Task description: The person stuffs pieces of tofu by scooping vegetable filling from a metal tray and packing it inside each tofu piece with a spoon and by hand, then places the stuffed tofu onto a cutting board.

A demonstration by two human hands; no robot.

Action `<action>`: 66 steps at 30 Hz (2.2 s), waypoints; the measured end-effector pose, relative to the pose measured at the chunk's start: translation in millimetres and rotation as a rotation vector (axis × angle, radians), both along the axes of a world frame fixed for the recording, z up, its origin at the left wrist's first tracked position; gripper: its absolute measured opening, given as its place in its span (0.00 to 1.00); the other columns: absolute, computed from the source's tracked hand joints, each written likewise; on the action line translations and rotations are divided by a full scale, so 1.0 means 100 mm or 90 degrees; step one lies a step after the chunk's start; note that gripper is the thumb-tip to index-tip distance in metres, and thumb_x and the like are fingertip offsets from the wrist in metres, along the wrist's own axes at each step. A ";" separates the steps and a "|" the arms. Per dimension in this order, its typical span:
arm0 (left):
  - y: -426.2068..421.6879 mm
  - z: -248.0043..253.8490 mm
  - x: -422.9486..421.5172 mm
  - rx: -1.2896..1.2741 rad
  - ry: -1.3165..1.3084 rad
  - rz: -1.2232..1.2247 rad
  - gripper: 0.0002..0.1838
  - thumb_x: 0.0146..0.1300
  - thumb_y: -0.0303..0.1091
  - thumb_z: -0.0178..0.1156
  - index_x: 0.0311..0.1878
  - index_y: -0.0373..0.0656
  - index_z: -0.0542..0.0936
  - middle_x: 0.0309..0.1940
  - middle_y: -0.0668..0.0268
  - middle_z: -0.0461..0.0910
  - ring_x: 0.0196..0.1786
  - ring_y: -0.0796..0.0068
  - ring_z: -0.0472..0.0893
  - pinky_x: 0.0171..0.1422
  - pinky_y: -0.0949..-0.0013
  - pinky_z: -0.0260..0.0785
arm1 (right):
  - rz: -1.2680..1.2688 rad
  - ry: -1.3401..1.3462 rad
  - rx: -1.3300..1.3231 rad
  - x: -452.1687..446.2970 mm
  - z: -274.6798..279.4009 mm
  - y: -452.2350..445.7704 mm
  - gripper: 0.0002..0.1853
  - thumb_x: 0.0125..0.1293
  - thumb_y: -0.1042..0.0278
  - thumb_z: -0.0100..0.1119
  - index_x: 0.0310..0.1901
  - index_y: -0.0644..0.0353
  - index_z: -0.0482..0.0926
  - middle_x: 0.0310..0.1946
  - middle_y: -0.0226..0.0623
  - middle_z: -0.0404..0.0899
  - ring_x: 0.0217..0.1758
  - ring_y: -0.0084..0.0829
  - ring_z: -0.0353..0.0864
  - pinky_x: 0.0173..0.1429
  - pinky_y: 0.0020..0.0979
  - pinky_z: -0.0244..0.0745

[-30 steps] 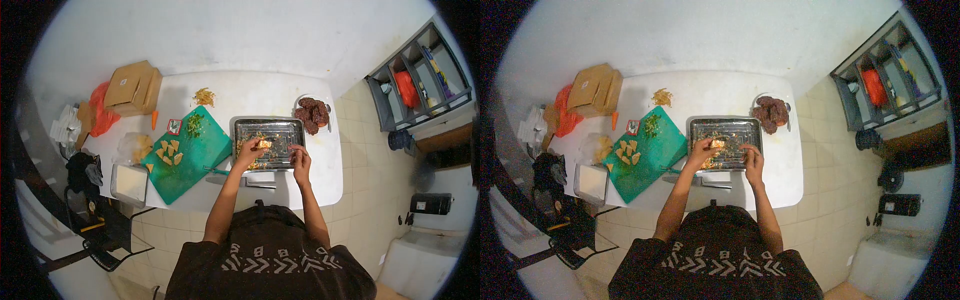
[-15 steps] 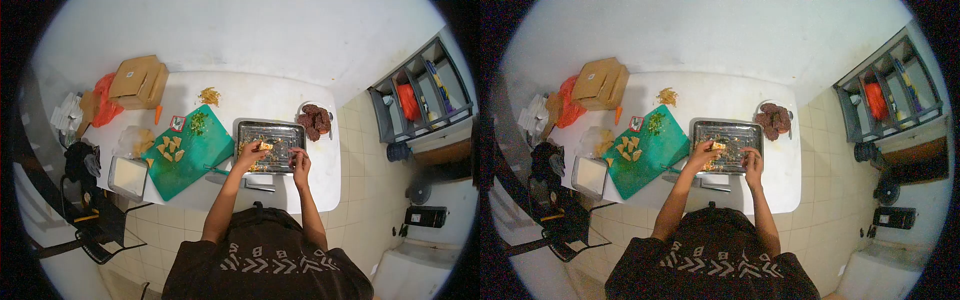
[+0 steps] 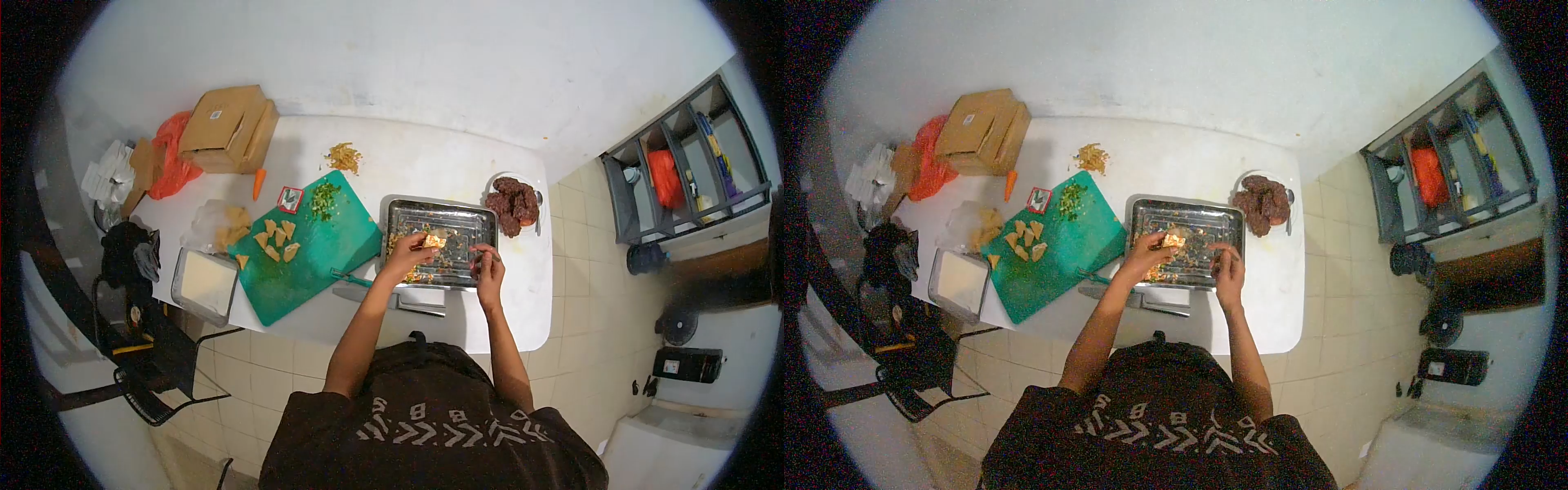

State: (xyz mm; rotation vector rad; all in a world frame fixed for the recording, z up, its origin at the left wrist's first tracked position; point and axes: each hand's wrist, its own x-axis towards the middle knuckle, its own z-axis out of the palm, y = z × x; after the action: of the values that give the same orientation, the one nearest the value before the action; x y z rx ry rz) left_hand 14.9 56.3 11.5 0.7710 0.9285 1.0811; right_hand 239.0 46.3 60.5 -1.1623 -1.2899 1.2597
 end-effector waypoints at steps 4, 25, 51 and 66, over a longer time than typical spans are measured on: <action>0.00 -0.03 0.00 0.028 0.016 -0.004 0.17 0.66 0.30 0.67 0.56 0.37 0.80 0.45 0.67 0.82 0.46 0.78 0.82 0.48 0.73 0.80 | -0.034 -0.002 0.054 -0.08 0.00 -0.03 0.19 0.80 0.51 0.45 0.49 0.58 0.78 0.28 0.25 0.77 0.25 0.13 0.66 0.26 0.18 0.57; -0.02 -0.10 -0.01 0.004 -0.023 0.012 0.14 0.67 0.29 0.66 0.53 0.36 0.80 0.44 0.69 0.81 0.45 0.79 0.82 0.48 0.73 0.79 | 0.031 -0.054 0.054 -0.01 -0.02 -0.01 0.19 0.80 0.53 0.45 0.47 0.61 0.79 0.43 0.31 0.81 0.31 0.16 0.72 0.32 0.20 0.68; -0.05 -0.03 -0.05 0.060 0.022 0.054 0.12 0.63 0.29 0.68 0.46 0.33 0.81 0.38 0.66 0.84 0.39 0.80 0.83 0.40 0.75 0.78 | 0.034 -0.092 0.127 -0.06 0.32 0.01 0.18 0.80 0.59 0.44 0.44 0.64 0.81 0.42 0.35 0.82 0.32 0.21 0.74 0.38 0.25 0.71; -0.02 -0.02 -0.07 0.031 0.004 0.019 0.10 0.65 0.33 0.67 0.44 0.38 0.81 0.38 0.68 0.82 0.39 0.81 0.81 0.45 0.74 0.78 | 0.017 -0.094 0.168 -0.13 0.35 0.01 0.19 0.81 0.57 0.43 0.44 0.61 0.81 0.25 0.25 0.72 0.25 0.14 0.64 0.29 0.20 0.59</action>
State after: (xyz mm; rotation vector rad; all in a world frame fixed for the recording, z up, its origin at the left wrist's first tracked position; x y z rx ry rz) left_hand 7.8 54.5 9.8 0.8037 0.9251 1.1321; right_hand 226.1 47.3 96.0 -1.0661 -1.5350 1.0008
